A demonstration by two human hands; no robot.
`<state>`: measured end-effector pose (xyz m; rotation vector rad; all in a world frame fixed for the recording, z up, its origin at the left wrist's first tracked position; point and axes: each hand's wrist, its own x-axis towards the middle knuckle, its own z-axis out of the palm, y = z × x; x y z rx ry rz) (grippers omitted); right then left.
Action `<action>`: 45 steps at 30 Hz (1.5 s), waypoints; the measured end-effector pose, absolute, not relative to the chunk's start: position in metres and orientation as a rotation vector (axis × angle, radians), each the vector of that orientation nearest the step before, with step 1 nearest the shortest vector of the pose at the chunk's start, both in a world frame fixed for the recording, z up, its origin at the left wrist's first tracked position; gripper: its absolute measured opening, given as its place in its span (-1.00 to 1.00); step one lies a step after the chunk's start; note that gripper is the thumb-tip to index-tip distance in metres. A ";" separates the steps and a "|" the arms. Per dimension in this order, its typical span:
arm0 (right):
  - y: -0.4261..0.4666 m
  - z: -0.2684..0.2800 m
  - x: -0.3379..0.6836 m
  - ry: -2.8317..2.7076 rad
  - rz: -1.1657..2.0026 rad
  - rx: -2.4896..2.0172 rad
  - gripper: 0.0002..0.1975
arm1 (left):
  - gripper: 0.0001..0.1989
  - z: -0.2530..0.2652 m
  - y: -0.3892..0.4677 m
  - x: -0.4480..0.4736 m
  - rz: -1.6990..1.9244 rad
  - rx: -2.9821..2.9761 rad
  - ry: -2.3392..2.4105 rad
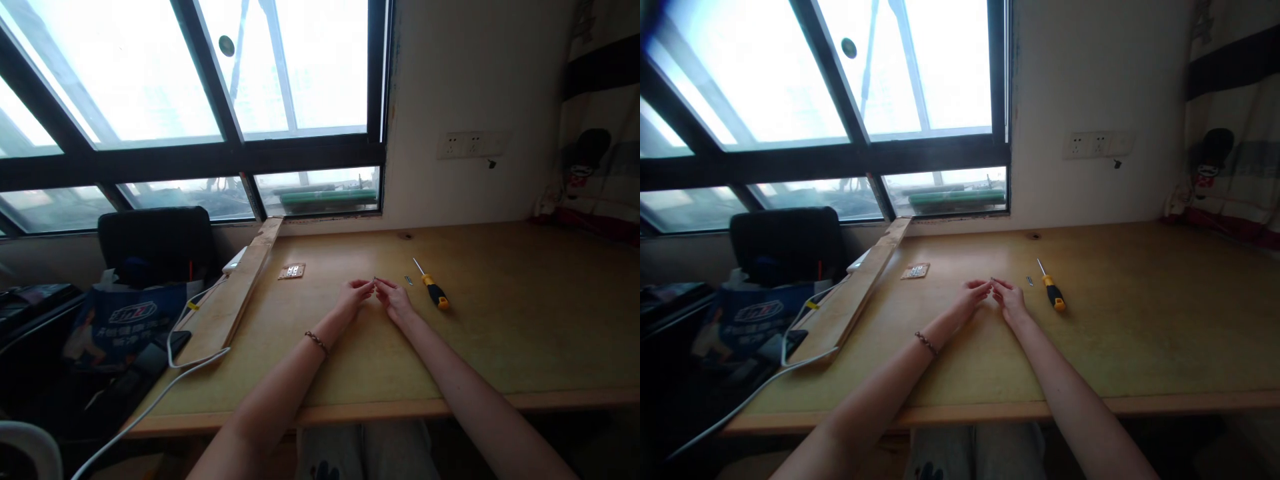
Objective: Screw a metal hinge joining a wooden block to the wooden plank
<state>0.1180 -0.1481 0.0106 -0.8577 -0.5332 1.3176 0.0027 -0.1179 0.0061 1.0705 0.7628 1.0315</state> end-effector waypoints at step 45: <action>-0.148 0.012 0.164 -1.553 -0.061 -2.140 -0.84 | -0.80 0.001 -0.124 0.010 1.094 1.584 1.134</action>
